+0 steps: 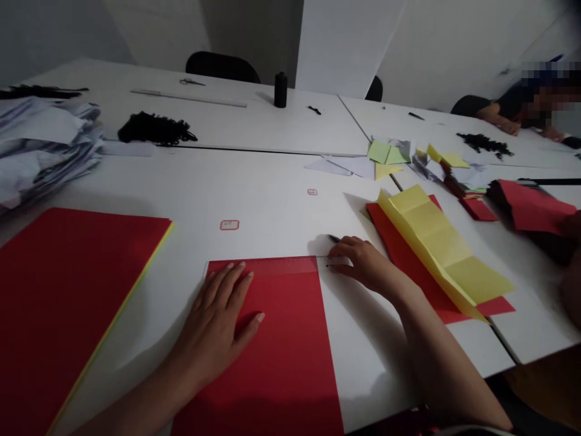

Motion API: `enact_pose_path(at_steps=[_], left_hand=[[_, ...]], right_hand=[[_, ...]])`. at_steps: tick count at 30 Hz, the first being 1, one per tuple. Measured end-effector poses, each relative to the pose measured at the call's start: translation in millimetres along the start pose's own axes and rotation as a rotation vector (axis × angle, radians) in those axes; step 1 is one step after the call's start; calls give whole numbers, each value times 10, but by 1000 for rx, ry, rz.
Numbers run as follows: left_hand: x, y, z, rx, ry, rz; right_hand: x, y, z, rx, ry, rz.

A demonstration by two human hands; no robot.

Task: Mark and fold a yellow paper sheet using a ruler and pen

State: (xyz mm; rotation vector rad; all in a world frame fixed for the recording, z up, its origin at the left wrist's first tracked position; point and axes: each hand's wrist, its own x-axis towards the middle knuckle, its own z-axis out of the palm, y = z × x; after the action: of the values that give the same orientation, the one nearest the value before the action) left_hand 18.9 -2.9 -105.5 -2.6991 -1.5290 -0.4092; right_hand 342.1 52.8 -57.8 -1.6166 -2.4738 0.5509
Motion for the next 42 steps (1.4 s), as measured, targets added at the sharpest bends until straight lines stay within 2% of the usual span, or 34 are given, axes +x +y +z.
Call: enact_pose_path(at_steps=[7,11,13,17,21,25,29,34,37,39,42], left_hand=[[10,-20,22,-26,13,5],[19,-36,39,-36,22,12],[19,-36,39,-31,21,14],[12,-8,7,-20,8,10],[3,33,-32,-5,-12,-6],[-15,56,-45,-33,-34,-29],[-49,67,-65,-81,-53,-43],[-52,97,-104,-127,-17,-38],[5,125,-188,-181,26,-13],[0,155,-312,-225,96,1],[-242,274,-562,-305,195,19]], right_hand=[[7,3,-46,-23,34,-20],[54,93,-62,-83,257,60],[81,152,-32,-105,318,120],[128,239,85,-126,260,184],[150,285,176,-127,351,193],[155,335,231,-168,441,126],[170,367,276,-248,401,48],[180,359,328,-299,381,15],[168,375,383,-353,415,-22],[156,405,422,-389,429,-36],[128,467,458,-413,397,-57]])
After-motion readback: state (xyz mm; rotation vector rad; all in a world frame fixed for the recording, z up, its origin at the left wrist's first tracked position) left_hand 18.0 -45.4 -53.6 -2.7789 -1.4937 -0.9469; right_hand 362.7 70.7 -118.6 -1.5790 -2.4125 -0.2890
